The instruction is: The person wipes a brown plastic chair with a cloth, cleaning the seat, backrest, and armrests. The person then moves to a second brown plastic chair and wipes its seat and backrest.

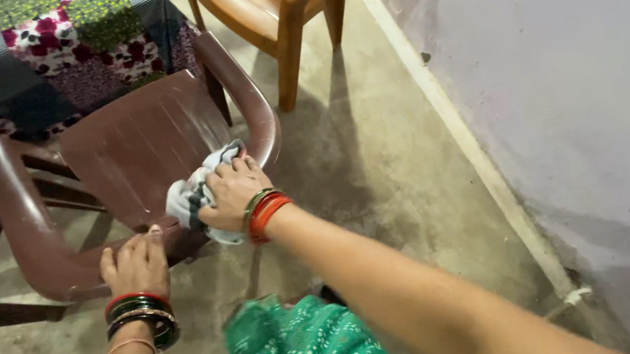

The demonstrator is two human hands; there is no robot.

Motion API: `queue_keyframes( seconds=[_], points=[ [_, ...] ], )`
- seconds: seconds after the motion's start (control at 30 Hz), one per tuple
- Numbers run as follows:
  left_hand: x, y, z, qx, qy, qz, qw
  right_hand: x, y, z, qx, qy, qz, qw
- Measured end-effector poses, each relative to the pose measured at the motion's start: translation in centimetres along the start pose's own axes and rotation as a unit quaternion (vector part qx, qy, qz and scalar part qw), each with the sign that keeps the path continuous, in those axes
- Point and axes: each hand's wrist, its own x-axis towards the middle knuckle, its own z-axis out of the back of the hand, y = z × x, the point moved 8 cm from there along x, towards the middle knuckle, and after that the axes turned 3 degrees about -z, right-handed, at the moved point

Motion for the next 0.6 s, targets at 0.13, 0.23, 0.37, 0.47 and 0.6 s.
queue_keyframes(
  seconds=[0.13, 0.23, 0.37, 0.47, 0.6],
  points=[
    [0.5, 2.6, 0.4, -0.268, -0.009, 0.188, 0.945, -1.2, 6.3, -1.7, 0.038, 0.022, 0.016, 0.999],
    [0.3, 3.2, 1.6, -0.331, -0.016, 0.221, 0.917, -3.0, 8.8, -1.8, 0.076, -0.058, 0.110, 0.989],
    [0.1, 1.4, 2.7, -0.303, -0.018, 0.185, 0.935, -1.2, 1.8, -1.2, 0.054, -0.033, 0.130, 0.989],
    [0.9, 2.0, 3.1, -0.281, -0.021, 0.204, 0.938, 0.5, -2.8, -0.5, 0.018, -0.010, 0.027, 0.999],
    [-0.7, 1.8, 2.9, -0.316, 0.006, 0.296, 0.901, 2.3, 4.4, -4.9, -0.078, 0.137, 0.090, 0.983]
  ],
)
